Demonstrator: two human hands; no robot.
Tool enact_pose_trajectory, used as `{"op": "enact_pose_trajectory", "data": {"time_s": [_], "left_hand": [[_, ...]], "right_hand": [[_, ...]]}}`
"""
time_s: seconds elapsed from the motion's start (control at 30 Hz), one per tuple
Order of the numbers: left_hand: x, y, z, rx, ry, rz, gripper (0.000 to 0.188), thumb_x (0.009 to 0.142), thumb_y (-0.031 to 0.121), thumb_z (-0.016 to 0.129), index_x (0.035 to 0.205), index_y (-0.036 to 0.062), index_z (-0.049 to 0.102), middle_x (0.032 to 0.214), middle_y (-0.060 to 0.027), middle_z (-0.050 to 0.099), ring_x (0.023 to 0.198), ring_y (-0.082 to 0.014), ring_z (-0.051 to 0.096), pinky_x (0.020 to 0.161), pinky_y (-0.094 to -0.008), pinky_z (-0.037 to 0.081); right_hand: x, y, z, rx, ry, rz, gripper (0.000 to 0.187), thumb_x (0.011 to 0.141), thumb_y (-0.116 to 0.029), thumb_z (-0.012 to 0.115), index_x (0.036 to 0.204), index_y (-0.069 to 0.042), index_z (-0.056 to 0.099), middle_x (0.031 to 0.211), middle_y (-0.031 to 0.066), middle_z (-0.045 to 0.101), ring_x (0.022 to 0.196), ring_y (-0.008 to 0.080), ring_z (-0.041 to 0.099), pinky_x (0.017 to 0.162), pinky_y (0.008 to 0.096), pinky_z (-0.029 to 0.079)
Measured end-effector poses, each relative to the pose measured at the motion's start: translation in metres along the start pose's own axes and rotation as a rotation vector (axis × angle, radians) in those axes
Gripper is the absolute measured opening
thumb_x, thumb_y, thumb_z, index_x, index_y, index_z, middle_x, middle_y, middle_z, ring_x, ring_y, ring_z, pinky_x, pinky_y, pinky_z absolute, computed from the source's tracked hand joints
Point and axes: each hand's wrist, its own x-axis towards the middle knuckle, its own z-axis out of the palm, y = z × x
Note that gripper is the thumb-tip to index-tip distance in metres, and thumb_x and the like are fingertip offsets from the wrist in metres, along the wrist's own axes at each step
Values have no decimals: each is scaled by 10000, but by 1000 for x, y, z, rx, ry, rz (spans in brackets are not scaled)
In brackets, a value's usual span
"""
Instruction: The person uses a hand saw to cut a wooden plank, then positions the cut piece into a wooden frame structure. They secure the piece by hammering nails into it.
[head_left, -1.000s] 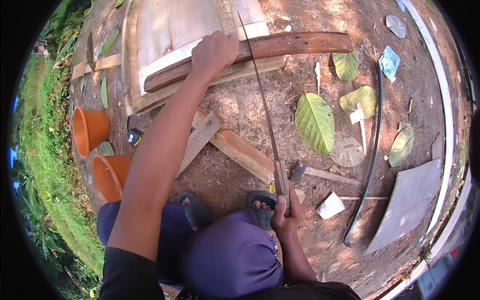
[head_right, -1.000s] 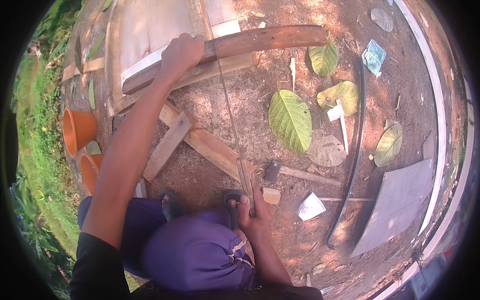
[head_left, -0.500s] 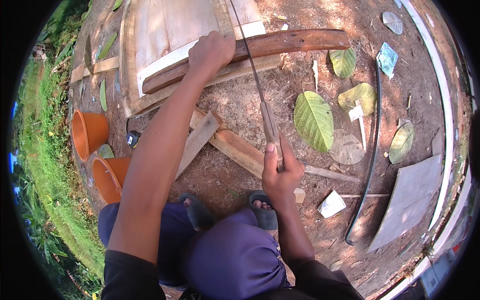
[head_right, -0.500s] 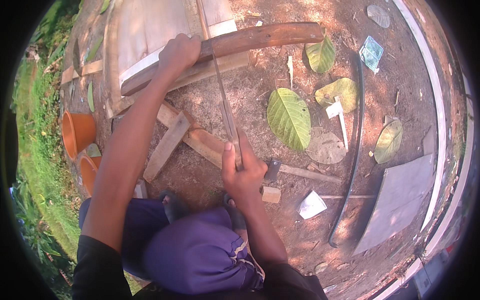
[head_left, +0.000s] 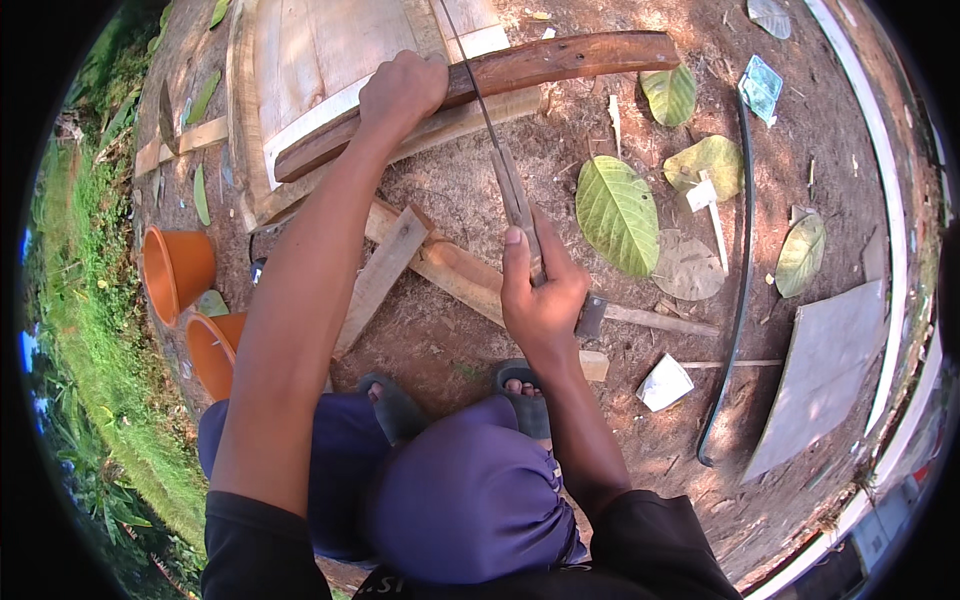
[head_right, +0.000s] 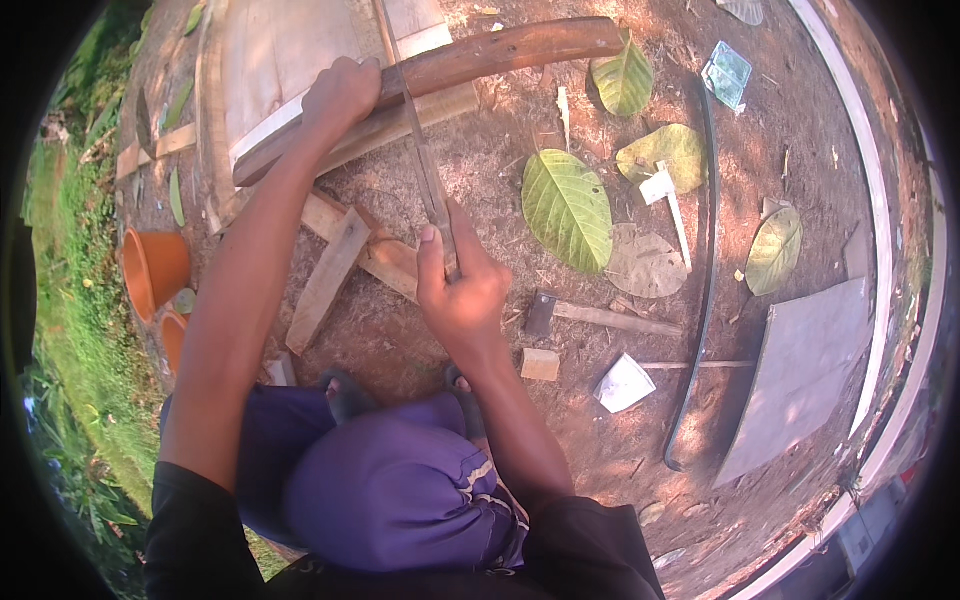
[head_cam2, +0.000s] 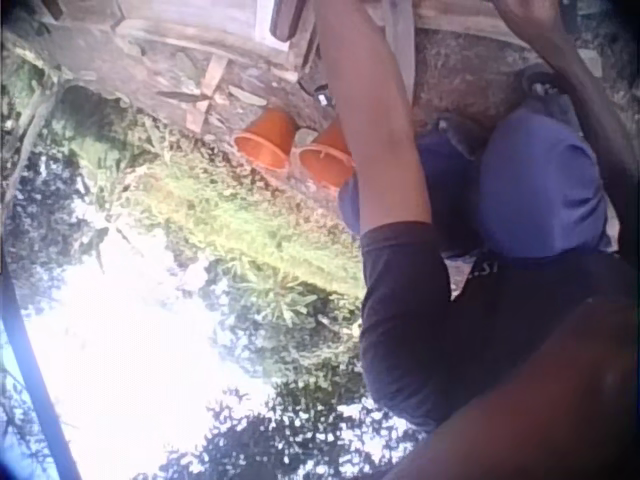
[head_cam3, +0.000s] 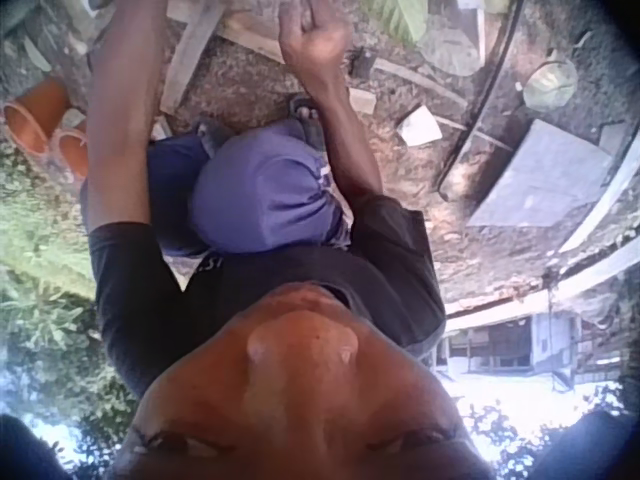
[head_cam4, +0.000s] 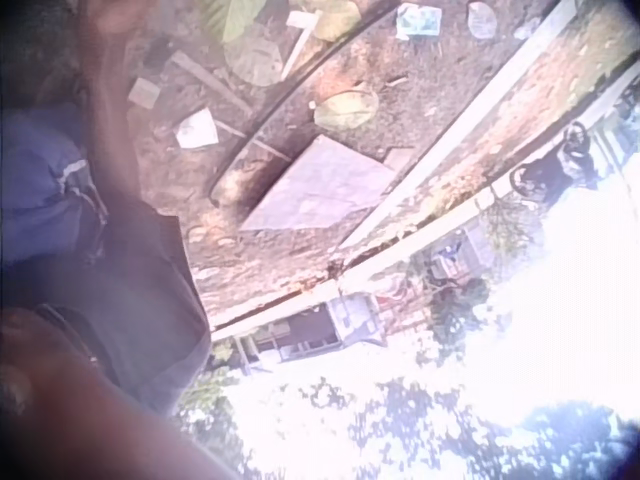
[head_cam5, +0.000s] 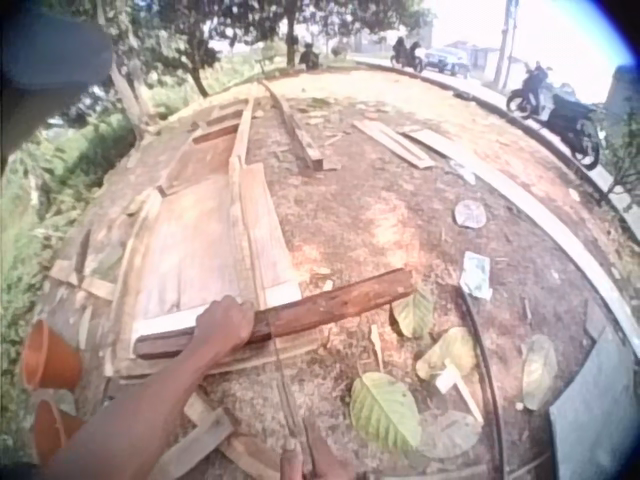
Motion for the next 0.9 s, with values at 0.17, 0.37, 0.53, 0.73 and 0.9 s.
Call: {"op": "enact_pose_trajectory", "data": {"time_s": [0.17,0.37,0.53,0.73,0.9], "left_hand": [[5,1,-5,-5,6,-21,571,955,371,408,1173,-75,689,1217,-337,674,1167,-487,647,1032,-533,488],[4,6,0,16,-1,-2,577,958,360,396,1184,-87,683,1224,-356,662,1180,-486,642,1036,-531,486],[-2,-8,-1,20,8,-24,584,957,374,409,1202,-80,682,1228,-348,664,1179,-484,643,1037,-526,487],[-2,0,-1,17,-14,-9,580,955,380,419,1188,-78,688,1218,-336,674,1169,-486,646,1032,-529,488],[1,-6,-1,0,-7,-3,563,947,361,419,1172,-77,692,1207,-334,678,1161,-488,648,1026,-532,488]], "right_hand": [[-93,9,-65,42,-46,-54,397,985,-90,598,1368,7,628,809,131,739,608,120,672,586,275,546],[20,-12,-1,39,-8,52,408,983,-129,625,1372,-7,628,713,146,671,545,140,621,548,304,506],[-58,15,-36,0,-8,-36,384,986,-113,600,1328,57,644,814,116,723,633,108,624,581,284,492],[-29,-3,-23,11,-30,36,388,982,-75,620,1349,50,620,756,113,720,587,125,666,559,294,528],[-22,13,-7,8,25,32,360,988,-153,641,1293,38,666,673,59,624,567,79,533,535,277,433]]}}
